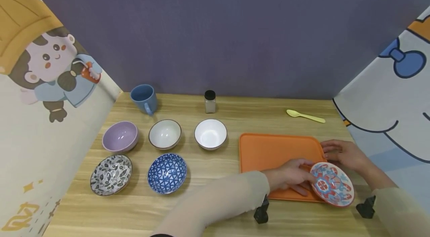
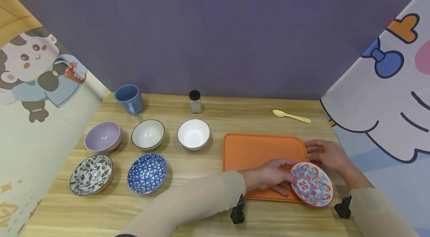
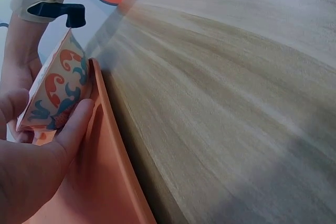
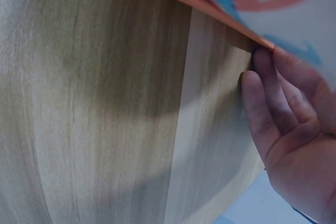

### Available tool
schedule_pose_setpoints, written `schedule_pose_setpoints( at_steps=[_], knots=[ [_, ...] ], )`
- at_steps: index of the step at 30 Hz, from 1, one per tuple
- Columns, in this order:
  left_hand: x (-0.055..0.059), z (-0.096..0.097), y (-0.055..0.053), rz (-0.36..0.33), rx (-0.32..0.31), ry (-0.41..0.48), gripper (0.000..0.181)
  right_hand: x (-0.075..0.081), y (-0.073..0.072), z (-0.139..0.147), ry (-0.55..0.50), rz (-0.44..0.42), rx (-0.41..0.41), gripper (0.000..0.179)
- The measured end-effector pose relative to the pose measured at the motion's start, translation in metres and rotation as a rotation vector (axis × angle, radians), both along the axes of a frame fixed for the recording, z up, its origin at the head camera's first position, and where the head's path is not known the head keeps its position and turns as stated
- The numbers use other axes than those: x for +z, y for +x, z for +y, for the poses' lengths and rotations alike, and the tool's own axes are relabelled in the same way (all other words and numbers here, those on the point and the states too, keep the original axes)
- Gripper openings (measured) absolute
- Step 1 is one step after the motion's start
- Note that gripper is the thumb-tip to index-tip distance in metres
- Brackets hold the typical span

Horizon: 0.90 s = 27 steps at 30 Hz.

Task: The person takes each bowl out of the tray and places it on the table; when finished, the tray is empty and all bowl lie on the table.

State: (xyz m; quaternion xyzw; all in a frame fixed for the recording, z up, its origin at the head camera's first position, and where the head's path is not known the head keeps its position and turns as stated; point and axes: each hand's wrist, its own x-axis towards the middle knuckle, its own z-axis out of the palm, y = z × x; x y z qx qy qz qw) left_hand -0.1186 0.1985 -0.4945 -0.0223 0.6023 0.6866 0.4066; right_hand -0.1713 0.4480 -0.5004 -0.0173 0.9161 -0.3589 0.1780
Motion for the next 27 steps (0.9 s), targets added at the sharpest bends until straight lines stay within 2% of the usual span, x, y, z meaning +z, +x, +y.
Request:
schedule_pose_setpoints(
  at_steps=[11, 20, 27],
  knots=[
    [-0.001, 0.003, 0.003, -0.005, 0.058, 0.030, 0.046, 0.000, 0.002, 0.000, -0.012, -0.002, 0.004, 0.054],
    [0.006, 0.000, 0.004, -0.016, 0.066, 0.065, 0.034, 0.001, 0.003, 0.001, 0.084, 0.054, 0.045, 0.054],
    [0.017, -0.013, 0.008, 0.011, 0.066, 0.100, 0.032, -0.003, 0.002, 0.003, 0.075, 0.047, 0.039, 0.058]
  ],
)
